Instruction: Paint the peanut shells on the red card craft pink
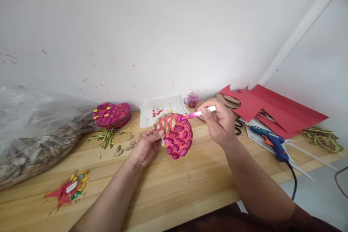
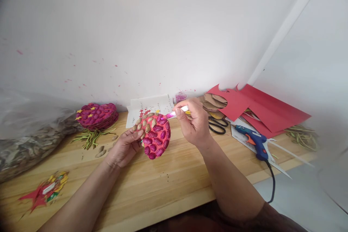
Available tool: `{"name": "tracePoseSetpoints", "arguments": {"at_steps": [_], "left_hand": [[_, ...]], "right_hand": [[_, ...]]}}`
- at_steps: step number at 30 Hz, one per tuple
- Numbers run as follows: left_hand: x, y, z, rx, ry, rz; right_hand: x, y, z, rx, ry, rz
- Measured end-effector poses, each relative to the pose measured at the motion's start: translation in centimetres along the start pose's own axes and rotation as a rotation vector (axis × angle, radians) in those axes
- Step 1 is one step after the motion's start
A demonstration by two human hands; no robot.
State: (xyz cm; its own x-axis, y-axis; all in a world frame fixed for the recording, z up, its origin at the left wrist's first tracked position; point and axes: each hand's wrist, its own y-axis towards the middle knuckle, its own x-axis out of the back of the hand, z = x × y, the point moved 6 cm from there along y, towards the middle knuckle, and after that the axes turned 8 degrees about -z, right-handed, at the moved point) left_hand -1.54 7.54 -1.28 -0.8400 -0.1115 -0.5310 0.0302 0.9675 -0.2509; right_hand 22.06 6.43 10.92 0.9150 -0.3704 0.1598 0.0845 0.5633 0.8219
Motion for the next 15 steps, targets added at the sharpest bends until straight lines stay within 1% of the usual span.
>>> {"name": "tracePoseSetpoints", "arguments": {"at_steps": [6,11,15], "left_hand": [[-0.19,-0.05,-0.09,-0.011,0.0,0.009],[-0.07,-0.02,-0.1,-0.028,0.02,0.001],[-0.23,-0.27,-0.32,-0.058,0.067,0.004]], "right_hand": [[0.14,0.11,0.03,0.003,-0.052,-0.035],[0.05,0.05,-0.14,0.0,-0.05,-0.019],[0.27,0.14,0.03,0.015,-0.079,-0.057]]}}
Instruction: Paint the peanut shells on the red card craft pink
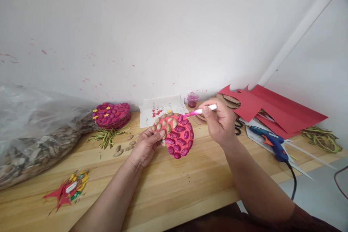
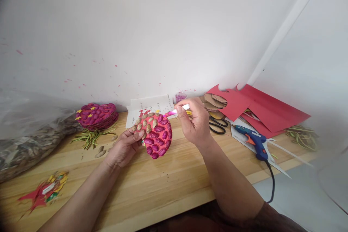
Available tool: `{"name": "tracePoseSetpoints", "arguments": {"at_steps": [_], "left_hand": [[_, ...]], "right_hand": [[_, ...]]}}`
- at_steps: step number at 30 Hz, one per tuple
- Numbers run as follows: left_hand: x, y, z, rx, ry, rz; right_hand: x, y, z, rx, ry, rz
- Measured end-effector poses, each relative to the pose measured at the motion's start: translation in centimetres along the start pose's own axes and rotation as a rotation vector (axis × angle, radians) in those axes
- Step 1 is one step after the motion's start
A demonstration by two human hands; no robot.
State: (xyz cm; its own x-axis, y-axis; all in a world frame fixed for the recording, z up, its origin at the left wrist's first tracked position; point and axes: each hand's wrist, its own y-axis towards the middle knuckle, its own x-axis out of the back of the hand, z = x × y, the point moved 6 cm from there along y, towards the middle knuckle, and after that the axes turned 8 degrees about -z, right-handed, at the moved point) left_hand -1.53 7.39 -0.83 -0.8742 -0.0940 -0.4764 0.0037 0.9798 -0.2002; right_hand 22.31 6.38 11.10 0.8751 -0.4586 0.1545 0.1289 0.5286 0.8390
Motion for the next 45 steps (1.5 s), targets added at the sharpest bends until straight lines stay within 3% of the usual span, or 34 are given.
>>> {"name": "tracePoseSetpoints", "arguments": {"at_steps": [20,28,41,45], "left_hand": [[-0.2,-0.6,-1.5,-0.239,0.198,-0.039],[-0.8,-1.3,-2.2,-0.329,0.264,-0.046],[-0.5,-1.1,-2.3,-0.3,0.3,-0.108],[-0.4,-1.1,-2.2,-0.287,0.317,-0.12]], "right_hand": [[0.1,-0.1,-0.1,-0.001,-0.014,-0.042],[-0.5,-0.2,0.3,0.058,-0.034,0.04],[-0.6,-0.3,0.8,0.112,-0.056,0.027],[-1.1,-0.5,1.1,0.122,-0.03,0.079]]}}
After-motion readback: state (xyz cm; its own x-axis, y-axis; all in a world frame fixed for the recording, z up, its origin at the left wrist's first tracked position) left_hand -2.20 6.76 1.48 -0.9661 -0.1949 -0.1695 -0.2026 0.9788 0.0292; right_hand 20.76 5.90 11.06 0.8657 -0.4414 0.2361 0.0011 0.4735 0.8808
